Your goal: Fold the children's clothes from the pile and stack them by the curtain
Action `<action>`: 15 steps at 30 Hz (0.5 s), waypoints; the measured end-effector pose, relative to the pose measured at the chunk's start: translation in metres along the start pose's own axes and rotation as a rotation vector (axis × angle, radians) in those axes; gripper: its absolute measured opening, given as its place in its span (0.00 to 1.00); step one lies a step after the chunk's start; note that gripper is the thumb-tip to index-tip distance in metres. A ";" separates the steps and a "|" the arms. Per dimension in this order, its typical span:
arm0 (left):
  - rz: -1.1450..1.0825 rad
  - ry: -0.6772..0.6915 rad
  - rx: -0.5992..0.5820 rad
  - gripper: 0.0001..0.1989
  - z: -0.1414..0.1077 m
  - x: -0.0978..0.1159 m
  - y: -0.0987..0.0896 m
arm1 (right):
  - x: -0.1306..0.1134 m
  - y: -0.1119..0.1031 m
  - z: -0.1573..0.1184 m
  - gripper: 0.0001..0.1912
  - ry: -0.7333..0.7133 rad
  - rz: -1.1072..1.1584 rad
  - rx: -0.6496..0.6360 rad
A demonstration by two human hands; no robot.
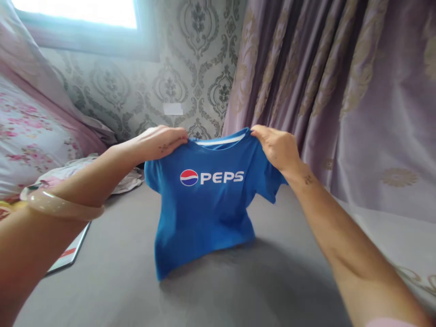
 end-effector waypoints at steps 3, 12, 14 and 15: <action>0.062 0.069 -0.048 0.16 0.003 -0.013 0.015 | 0.001 0.011 0.009 0.20 0.066 0.066 0.018; -0.049 -0.075 0.082 0.16 0.009 -0.035 0.046 | 0.010 0.023 0.005 0.14 0.074 0.324 -0.165; -0.059 -0.084 0.034 0.16 0.011 -0.032 0.048 | 0.011 0.025 0.002 0.13 0.115 0.350 -0.216; -0.065 -0.091 0.017 0.16 0.011 -0.030 0.047 | 0.011 0.025 0.000 0.12 0.144 0.337 -0.224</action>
Point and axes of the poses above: each hand's wrist, its own z-axis towards the middle knuckle, its own y-axis out of the palm, x = y × z, the point moved 2 cm from there along z, towards the middle knuckle, and after that the axes turned 11 degrees about -x, right-handed, at the moved point
